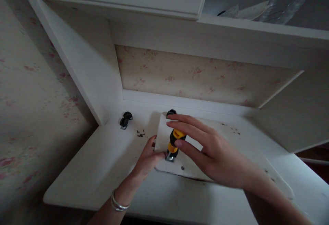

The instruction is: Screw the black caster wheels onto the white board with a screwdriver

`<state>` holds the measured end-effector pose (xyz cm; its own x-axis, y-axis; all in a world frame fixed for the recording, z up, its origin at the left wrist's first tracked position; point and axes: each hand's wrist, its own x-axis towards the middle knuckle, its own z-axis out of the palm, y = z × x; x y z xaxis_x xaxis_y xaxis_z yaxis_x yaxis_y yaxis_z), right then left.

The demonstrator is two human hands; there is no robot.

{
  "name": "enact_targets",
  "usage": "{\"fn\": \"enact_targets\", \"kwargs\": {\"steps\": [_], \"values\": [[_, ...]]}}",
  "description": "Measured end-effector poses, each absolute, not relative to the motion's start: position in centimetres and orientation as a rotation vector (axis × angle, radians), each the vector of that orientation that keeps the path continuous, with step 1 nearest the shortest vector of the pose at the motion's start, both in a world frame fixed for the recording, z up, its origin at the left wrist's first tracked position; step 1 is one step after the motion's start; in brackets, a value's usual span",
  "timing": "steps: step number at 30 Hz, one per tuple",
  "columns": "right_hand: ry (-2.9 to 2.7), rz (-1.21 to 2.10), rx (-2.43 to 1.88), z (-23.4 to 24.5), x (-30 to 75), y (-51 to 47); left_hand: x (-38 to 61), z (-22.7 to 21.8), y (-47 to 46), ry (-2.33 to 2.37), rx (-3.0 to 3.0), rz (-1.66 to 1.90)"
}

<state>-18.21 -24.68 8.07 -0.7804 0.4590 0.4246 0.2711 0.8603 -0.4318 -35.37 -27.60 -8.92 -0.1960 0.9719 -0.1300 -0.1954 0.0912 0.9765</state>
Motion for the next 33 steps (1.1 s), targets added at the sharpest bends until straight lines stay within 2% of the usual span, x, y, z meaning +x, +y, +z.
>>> {"fn": "enact_targets", "kwargs": {"steps": [6,11,16,21,26,30,33], "values": [[-2.374,0.318,-0.695,7.7,-18.22,-24.9,-35.32,-9.16,-27.58,1.255,0.856,1.356],[-2.517,0.509,-0.478,7.69,-18.51,-25.1,-35.24,-8.65,-27.55,1.219,0.898,1.371],[-2.425,0.401,-0.709,7.53,-18.69,-25.13,-35.31,-8.89,-27.58,1.215,0.921,1.371],[-2.522,0.576,-0.528,7.64,-18.43,-25.1,-35.36,-9.05,-27.71,1.233,0.877,1.36],[-2.418,0.383,-0.687,7.31,-18.62,-25.18,-35.34,-8.98,-27.51,1.193,0.951,1.396],[-2.527,0.504,-0.502,7.2,-18.62,-24.93,-35.32,-8.79,-27.48,1.248,0.941,1.365],[-2.471,0.518,-0.532,7.24,-18.62,-24.97,-35.33,-8.81,-27.53,1.237,0.916,1.382]]}}
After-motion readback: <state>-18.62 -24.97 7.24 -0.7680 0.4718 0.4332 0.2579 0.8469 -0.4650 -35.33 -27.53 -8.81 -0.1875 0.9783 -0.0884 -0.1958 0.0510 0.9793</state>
